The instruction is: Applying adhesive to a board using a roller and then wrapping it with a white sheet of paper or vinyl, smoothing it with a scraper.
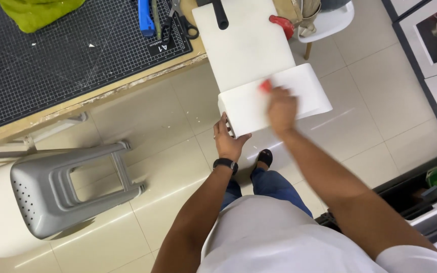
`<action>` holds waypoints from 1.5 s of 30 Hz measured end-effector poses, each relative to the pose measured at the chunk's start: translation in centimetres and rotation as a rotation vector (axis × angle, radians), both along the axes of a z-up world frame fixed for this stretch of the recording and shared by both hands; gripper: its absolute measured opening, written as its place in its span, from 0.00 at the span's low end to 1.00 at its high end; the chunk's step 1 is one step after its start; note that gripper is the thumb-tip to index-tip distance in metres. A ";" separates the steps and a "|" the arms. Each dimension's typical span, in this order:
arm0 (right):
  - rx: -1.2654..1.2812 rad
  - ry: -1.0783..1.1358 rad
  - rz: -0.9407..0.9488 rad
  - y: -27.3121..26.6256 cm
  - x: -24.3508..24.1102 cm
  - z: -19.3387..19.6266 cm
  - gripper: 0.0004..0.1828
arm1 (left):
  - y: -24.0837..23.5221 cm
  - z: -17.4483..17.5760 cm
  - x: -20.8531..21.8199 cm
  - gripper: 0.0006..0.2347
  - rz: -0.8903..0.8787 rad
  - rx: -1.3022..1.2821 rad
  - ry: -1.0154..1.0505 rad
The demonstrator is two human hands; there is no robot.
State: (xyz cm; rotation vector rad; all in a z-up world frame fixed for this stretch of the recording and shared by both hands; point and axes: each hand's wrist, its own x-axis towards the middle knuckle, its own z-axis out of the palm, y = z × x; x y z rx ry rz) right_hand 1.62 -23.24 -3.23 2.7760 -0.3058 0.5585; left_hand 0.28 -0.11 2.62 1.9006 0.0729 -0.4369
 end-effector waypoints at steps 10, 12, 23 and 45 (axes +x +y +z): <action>0.359 -0.001 0.167 10.8 -0.2 6.0 0.30 | -0.1 -4.3 0.4 0.44 -0.021 0.056 -0.032; 0.237 0.017 0.115 7.2 0.1 4.0 0.29 | 0.2 -0.2 0.0 0.45 -0.055 0.024 0.001; 0.291 0.019 -0.008 8.9 -4.0 6.1 0.20 | 0.2 1.5 1.6 0.51 -0.142 0.007 0.022; 0.452 0.006 -0.164 6.0 -6.2 3.8 0.14 | -0.5 0.0 0.5 0.49 -0.114 0.106 -0.115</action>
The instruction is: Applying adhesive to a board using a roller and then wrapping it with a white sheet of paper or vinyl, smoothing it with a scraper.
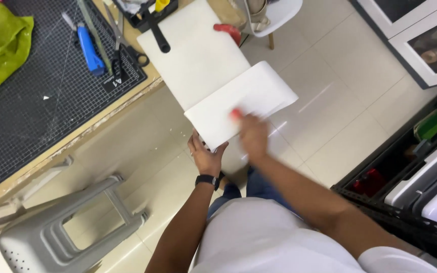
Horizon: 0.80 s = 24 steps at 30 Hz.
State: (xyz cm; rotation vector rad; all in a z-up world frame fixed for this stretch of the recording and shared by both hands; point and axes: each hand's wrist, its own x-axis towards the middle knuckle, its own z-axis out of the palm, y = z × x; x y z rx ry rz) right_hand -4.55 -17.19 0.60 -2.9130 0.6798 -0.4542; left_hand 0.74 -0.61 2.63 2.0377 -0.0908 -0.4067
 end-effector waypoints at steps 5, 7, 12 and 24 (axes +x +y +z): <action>-0.101 -0.012 0.166 -3.0 -2.0 -2.9 0.27 | 0.2 0.5 -0.3 0.48 0.004 0.018 -0.017; -0.116 0.022 0.023 -11.1 -2.6 -3.5 0.25 | 0.1 2.5 -0.2 0.51 0.015 -0.015 0.030; 0.522 -0.144 -0.445 -17.7 -2.8 2.5 0.29 | 0.9 3.5 1.1 0.54 -0.150 0.042 0.036; 0.844 0.364 -0.197 -12.6 -1.5 9.3 0.34 | -2.2 -0.2 3.4 0.16 -0.688 0.206 -0.858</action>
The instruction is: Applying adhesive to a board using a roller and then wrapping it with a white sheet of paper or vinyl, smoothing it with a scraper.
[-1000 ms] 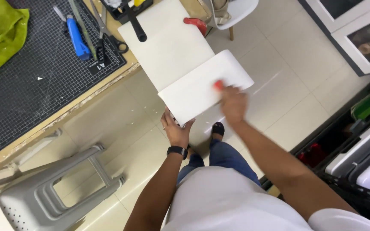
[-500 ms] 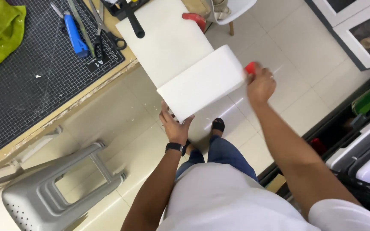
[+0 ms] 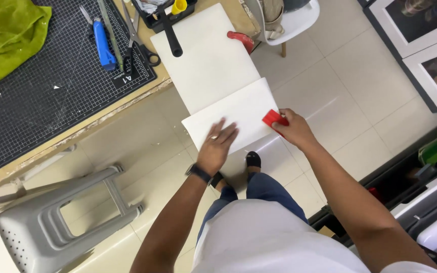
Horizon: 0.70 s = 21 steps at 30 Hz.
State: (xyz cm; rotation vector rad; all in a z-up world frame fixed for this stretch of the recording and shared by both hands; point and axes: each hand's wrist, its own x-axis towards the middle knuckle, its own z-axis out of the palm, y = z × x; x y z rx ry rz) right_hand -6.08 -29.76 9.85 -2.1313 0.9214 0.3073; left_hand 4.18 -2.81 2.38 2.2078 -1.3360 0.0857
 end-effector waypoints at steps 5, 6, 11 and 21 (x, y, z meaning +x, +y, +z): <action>0.075 -0.058 0.109 -2.3 -1.7 -1.7 0.38 | -10.5 -2.4 1.4 0.19 -0.122 -0.034 -0.119; 0.089 -0.099 0.112 -2.4 -2.3 -2.0 0.38 | -12.6 -3.3 1.7 0.19 -0.149 -0.027 -0.151; -0.152 -0.326 0.084 -3.8 -3.1 -0.1 0.26 | -15.9 -4.1 1.8 0.22 -0.173 0.089 -0.172; -0.858 -0.741 0.827 -7.2 4.0 -7.1 0.14 | -6.2 0.0 -4.0 0.29 0.191 0.257 -0.116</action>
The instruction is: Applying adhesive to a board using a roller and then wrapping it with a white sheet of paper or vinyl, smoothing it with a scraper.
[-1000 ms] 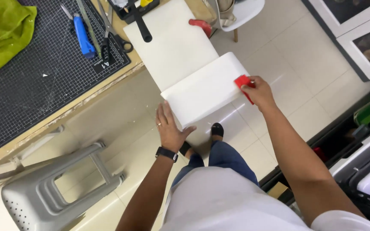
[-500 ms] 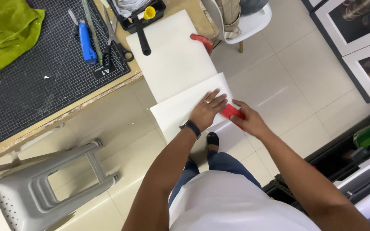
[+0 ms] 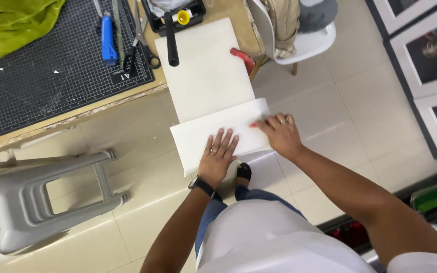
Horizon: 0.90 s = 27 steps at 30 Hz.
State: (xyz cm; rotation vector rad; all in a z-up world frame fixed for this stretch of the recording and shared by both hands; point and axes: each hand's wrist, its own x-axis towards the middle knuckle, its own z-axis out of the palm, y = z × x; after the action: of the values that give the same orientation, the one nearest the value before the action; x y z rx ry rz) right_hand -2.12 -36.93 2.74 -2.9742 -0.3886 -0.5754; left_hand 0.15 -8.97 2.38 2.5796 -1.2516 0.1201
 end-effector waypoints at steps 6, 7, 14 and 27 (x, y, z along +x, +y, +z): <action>0.107 0.079 0.007 -1.0 5.0 2.2 0.17 | -0.1 -0.3 -0.1 0.29 0.004 0.165 0.084; 0.101 0.065 0.009 -1.4 3.8 2.6 0.17 | -0.6 -0.4 1.3 0.29 0.007 0.159 0.070; 0.012 0.086 0.080 -1.6 5.0 -0.5 0.14 | -0.5 -0.4 0.8 0.28 0.008 0.250 0.086; 0.018 0.067 0.195 -1.2 7.1 0.6 0.14 | -0.4 -0.7 0.0 0.28 0.010 0.234 0.017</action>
State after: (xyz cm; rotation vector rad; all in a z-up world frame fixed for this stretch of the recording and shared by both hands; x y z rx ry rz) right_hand 5.01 -38.15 3.35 -2.8839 -0.6536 -0.4553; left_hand 0.14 -9.36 1.69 2.7756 -1.3177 -0.0501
